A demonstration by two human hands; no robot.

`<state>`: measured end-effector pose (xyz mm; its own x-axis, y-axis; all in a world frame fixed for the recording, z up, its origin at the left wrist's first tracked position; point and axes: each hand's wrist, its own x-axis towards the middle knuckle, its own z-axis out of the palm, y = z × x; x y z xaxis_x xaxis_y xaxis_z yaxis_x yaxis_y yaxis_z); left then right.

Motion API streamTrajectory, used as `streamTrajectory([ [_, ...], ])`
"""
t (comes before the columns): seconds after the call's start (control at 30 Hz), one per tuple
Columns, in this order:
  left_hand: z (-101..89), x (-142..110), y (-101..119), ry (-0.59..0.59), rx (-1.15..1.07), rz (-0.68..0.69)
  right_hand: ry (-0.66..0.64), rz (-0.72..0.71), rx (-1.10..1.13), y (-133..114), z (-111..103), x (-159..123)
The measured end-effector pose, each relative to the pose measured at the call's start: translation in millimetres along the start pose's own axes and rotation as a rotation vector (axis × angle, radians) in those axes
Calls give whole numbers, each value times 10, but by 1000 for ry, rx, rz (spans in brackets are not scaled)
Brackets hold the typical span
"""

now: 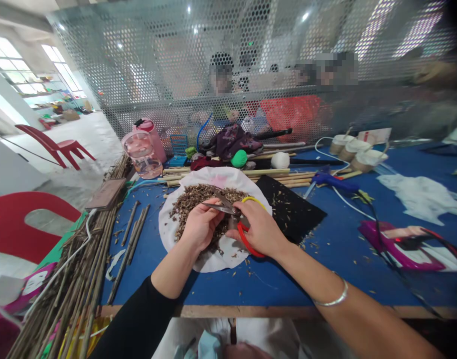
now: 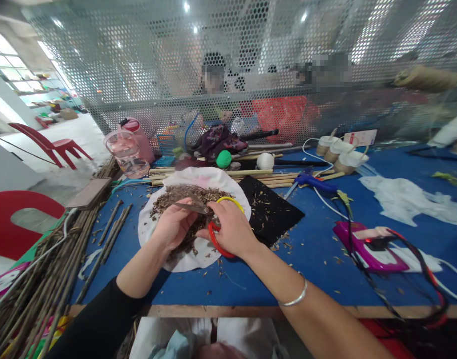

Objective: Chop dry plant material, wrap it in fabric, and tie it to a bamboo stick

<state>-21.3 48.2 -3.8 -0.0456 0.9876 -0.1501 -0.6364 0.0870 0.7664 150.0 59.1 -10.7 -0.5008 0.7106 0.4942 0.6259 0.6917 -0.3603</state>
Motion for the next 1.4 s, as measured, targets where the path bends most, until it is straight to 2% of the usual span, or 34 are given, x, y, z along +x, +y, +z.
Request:
streamTrajectory([
  [0.13,-28,13,-14,-11,-39,24,-2,1,3,-3,2,3],
  [0.47,-17,-4,24,-43,76,188,-48,80,126,-3,7,-32],
  [0.7,1,-27,14,-17,127,206,-29,102,169,13,55,-56],
  [1.07,-43,-22,7,106,285,233,-113,170,170,-21,74,-43],
  [1.23,-47,-13,19,104,340,225,-151,213,135,-48,38,-33],
  [1.4,-41,-2,15,103,294,248,-184,263,148,-42,35,-37],
])
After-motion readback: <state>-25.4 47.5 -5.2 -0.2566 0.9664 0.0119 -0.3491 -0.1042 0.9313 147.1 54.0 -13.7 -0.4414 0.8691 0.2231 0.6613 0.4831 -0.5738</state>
